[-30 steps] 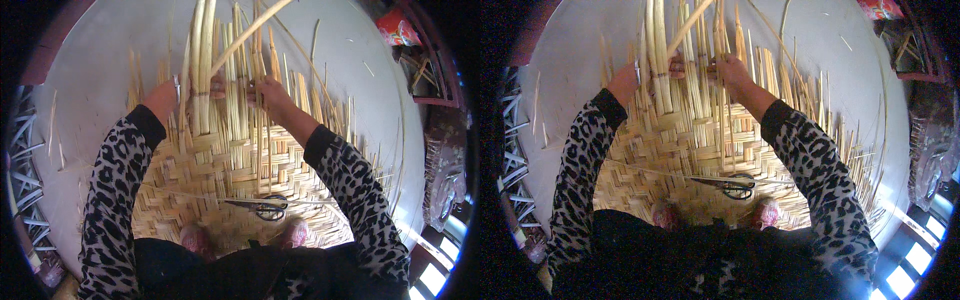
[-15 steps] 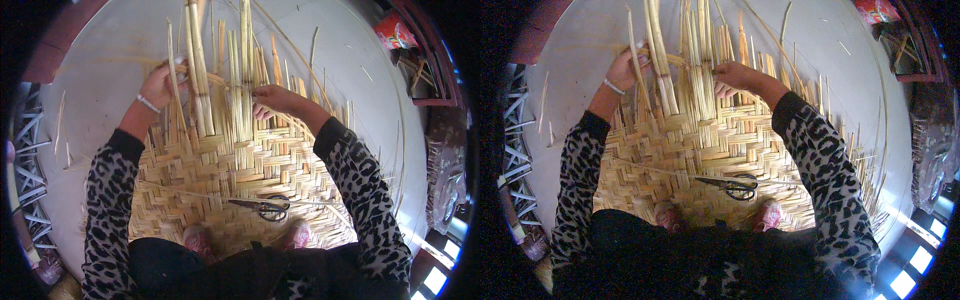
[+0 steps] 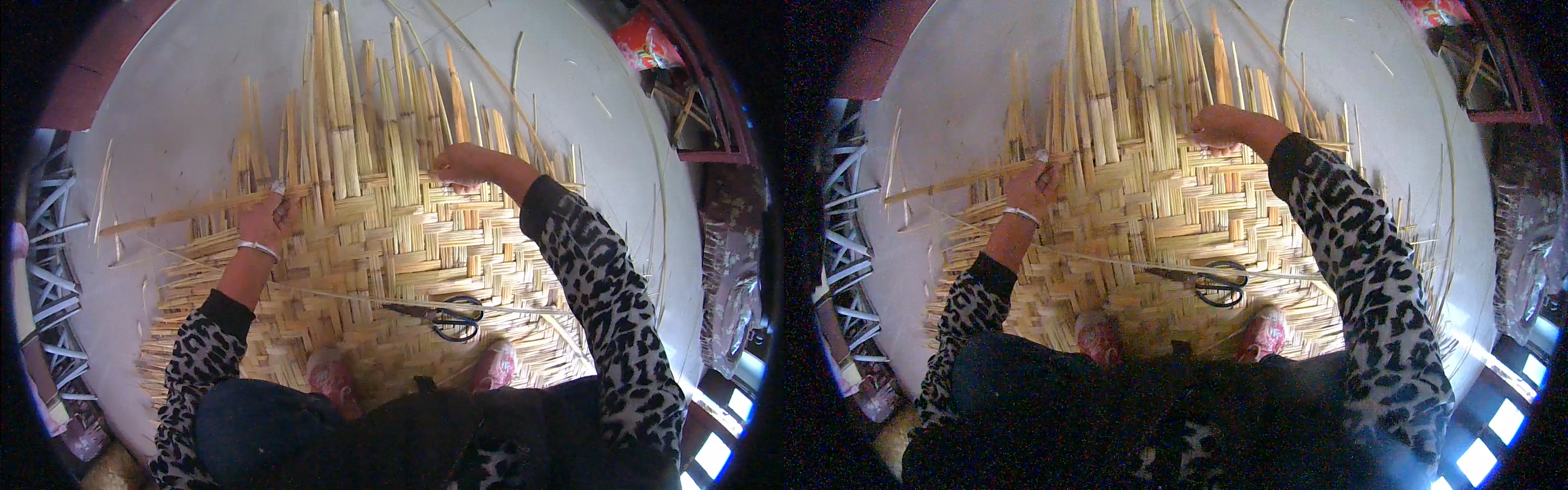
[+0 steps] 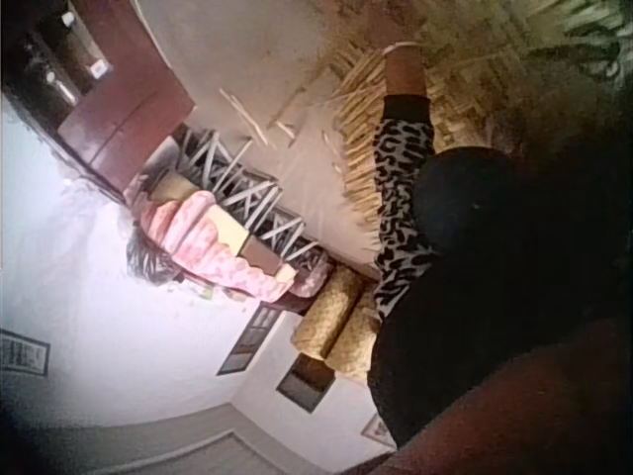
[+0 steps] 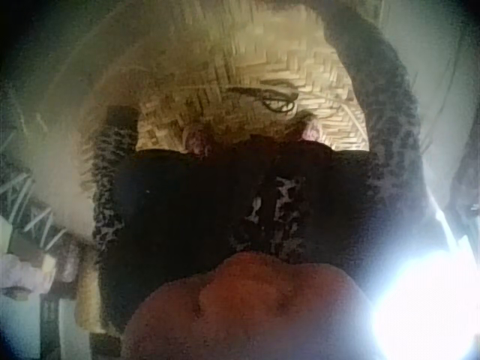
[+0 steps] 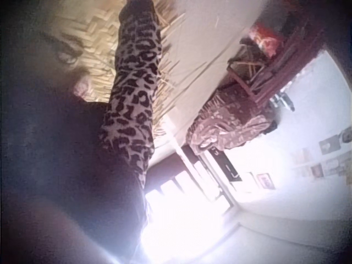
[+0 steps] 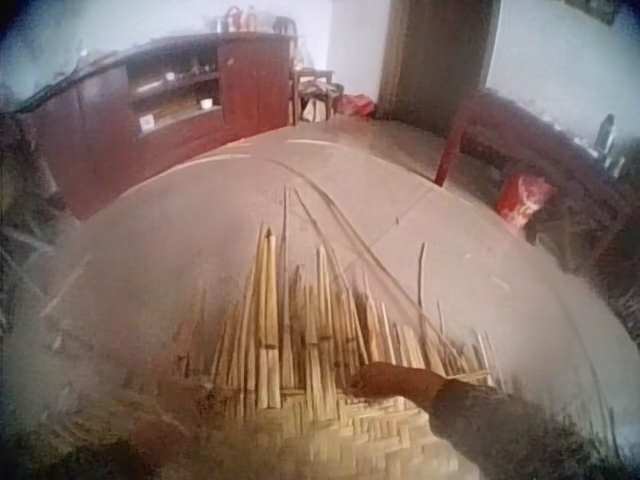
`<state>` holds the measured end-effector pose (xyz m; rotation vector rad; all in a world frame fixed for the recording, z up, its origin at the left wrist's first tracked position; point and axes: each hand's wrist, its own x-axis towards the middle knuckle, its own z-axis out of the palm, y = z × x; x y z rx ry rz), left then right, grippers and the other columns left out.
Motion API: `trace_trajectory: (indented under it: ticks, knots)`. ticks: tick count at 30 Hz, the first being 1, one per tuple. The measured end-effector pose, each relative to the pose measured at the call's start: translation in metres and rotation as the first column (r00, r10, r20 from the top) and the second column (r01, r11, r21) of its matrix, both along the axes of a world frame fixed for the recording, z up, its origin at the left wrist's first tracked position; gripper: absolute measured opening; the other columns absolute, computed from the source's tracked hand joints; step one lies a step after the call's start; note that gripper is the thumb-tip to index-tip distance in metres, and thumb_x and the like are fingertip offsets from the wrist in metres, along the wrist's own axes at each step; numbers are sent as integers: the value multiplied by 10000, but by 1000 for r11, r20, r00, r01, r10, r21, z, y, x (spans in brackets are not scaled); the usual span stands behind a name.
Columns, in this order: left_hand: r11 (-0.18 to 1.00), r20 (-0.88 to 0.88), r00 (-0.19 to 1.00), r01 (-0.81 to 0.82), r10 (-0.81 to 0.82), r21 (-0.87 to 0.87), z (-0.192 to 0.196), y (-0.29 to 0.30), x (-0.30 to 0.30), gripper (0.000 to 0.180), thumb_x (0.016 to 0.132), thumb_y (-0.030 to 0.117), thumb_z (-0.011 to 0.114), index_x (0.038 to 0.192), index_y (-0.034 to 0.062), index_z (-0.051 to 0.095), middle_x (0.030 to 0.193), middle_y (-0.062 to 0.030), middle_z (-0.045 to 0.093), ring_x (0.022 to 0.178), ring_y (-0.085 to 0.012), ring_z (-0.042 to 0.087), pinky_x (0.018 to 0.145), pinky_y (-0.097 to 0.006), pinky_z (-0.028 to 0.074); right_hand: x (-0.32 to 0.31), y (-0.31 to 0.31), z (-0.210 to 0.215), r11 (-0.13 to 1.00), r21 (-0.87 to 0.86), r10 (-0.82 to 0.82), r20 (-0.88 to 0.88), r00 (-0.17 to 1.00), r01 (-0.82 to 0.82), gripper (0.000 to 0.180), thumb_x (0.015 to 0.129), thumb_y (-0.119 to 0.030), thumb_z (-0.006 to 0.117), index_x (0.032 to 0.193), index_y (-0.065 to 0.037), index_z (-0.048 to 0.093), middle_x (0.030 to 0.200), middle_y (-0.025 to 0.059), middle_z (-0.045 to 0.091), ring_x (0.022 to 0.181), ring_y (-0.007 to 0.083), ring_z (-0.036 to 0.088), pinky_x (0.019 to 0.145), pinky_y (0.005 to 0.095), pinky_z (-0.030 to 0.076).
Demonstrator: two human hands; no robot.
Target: The person weaves a flat mat using thin bamboo strips, interlacing them by hand and trimming excess with scissors. The person sits on the floor and repeatedly threads strips through the existing weave, adjusting alignment and cutting protruding ends.
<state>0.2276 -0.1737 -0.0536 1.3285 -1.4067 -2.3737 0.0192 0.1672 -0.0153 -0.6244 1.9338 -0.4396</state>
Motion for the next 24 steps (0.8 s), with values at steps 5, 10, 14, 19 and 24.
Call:
trace_trajectory:
  ticks: [5,10,14,19,24]
  knots:
    - [1000,58,998,9,-10,15,0,3,6,159,894,77,634,1025,-7,599,919,-114,679,740,-197,674,569,-288,577,2,1,-5,1000,-2,14,-67,998,-14,350,912,-313,523,792,0,625,614,121,621,509,210,599,445,354,484]
    - [1000,117,993,-7,7,-3,4,15,18,141,889,66,632,1007,-1,594,941,-101,668,782,-197,674,610,-294,562,10,5,-9,971,-34,223,-213,951,-236,419,935,-394,498,880,-13,665,768,161,672,654,299,657,613,426,529]
    - [990,-7,996,94,-94,102,-2,3,30,157,907,88,614,1039,5,594,962,-83,663,838,-195,664,662,-291,546,21,12,-8,969,-20,206,-484,851,-246,489,951,-473,452,936,-43,684,880,194,672,836,372,660,756,471,515]
    - [969,-147,985,-57,94,240,-23,-53,50,243,947,247,598,1134,93,612,1106,-42,635,909,-235,653,769,-370,549,49,20,-16,992,-124,-59,-627,777,-24,557,922,-563,481,874,-51,695,852,182,675,820,365,653,744,485,517]
    - [988,-110,991,-62,77,139,-28,-95,66,267,960,244,598,1173,83,610,1051,-44,655,919,-210,637,792,-351,561,64,17,-30,991,-117,-125,-743,658,57,526,878,-582,556,785,-70,632,763,142,643,759,357,641,663,492,492]
